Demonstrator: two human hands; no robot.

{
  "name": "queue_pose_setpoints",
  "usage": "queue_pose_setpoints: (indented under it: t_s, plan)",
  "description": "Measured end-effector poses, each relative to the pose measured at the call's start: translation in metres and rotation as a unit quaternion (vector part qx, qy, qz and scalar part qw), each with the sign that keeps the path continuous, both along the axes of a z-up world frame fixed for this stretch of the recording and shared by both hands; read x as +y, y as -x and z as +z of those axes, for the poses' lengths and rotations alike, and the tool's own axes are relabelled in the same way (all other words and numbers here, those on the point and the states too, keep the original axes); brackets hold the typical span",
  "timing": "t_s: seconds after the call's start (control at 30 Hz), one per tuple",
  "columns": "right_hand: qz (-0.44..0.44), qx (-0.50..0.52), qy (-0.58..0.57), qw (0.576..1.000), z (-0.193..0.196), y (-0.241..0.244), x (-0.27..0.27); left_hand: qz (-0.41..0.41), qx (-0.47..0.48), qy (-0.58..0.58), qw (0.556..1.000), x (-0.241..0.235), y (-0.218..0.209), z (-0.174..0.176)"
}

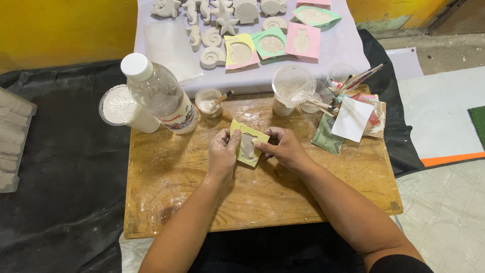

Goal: Removing molded plaster objects from silicone molds and sanding the edges of a heart-shaped piece

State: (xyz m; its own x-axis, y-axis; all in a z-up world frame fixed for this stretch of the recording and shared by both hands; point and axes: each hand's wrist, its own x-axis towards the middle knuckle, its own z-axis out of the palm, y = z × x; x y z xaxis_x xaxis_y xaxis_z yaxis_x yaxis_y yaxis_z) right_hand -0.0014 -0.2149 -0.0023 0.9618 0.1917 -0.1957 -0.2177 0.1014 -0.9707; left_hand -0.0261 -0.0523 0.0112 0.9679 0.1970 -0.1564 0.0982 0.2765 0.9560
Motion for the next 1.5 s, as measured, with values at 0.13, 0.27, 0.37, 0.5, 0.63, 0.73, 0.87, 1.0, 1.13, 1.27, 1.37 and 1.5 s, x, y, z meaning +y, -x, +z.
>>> queue_pose_setpoints:
  t_s: [0.13, 0.27, 0.37, 0.5, 0.63, 0.73, 0.87, 1.0, 1.13, 1.27, 1.37, 1.5]
  plan:
    - [0.002, 0.005, -0.005, 1.0, -0.012, -0.002, -0.002, 0.0, 0.005, -0.013, 1.0, 0.001, 0.002, 0.0]
    - [0.0, 0.013, 0.002, 1.0, -0.002, -0.001, -0.003, 0.005, 0.008, -0.015, 1.0, -0.003, 0.001, 0.009]
    - [0.002, 0.02, -0.004, 1.0, -0.022, -0.006, -0.004, 0.002, 0.007, -0.02, 1.0, -0.001, -0.002, -0.002]
    - [-0.004, 0.021, -0.008, 1.0, -0.027, -0.008, -0.003, -0.008, -0.005, -0.034, 0.999, 0.006, -0.011, -0.024]
    - [-0.019, -0.007, 0.012, 1.0, -0.018, -0.005, -0.004, -0.011, -0.001, -0.018, 1.0, -0.008, 0.009, 0.023]
    - [-0.007, -0.066, 0.043, 0.997, -0.005, -0.002, 0.0, -0.013, 0.001, 0.015, 1.0, -0.008, 0.018, 0.043]
    - [-0.029, -0.005, -0.077, 0.997, -0.026, -0.008, -0.004, -0.003, 0.009, 0.078, 0.997, -0.01, 0.03, 0.075]
    - [-0.024, 0.101, -0.155, 0.982, -0.054, -0.005, -0.012, 0.014, 0.006, 0.156, 0.988, -0.01, 0.029, 0.075]
    - [0.035, 0.086, -0.175, 0.98, -0.066, -0.001, -0.012, -0.011, -0.005, 0.183, 0.983, -0.007, 0.013, 0.035]
    - [0.066, 0.079, -0.24, 0.965, -0.05, 0.0, -0.008, -0.07, -0.029, 0.13, 0.989, -0.001, 0.002, 0.0]
    - [0.056, 0.123, -0.278, 0.951, -0.035, 0.004, -0.012, -0.093, -0.038, 0.094, 0.99, -0.006, 0.004, 0.004]
    - [0.041, 0.111, -0.177, 0.977, -0.085, -0.01, -0.035, -0.059, 0.044, 0.161, 0.984, -0.015, 0.016, 0.018]
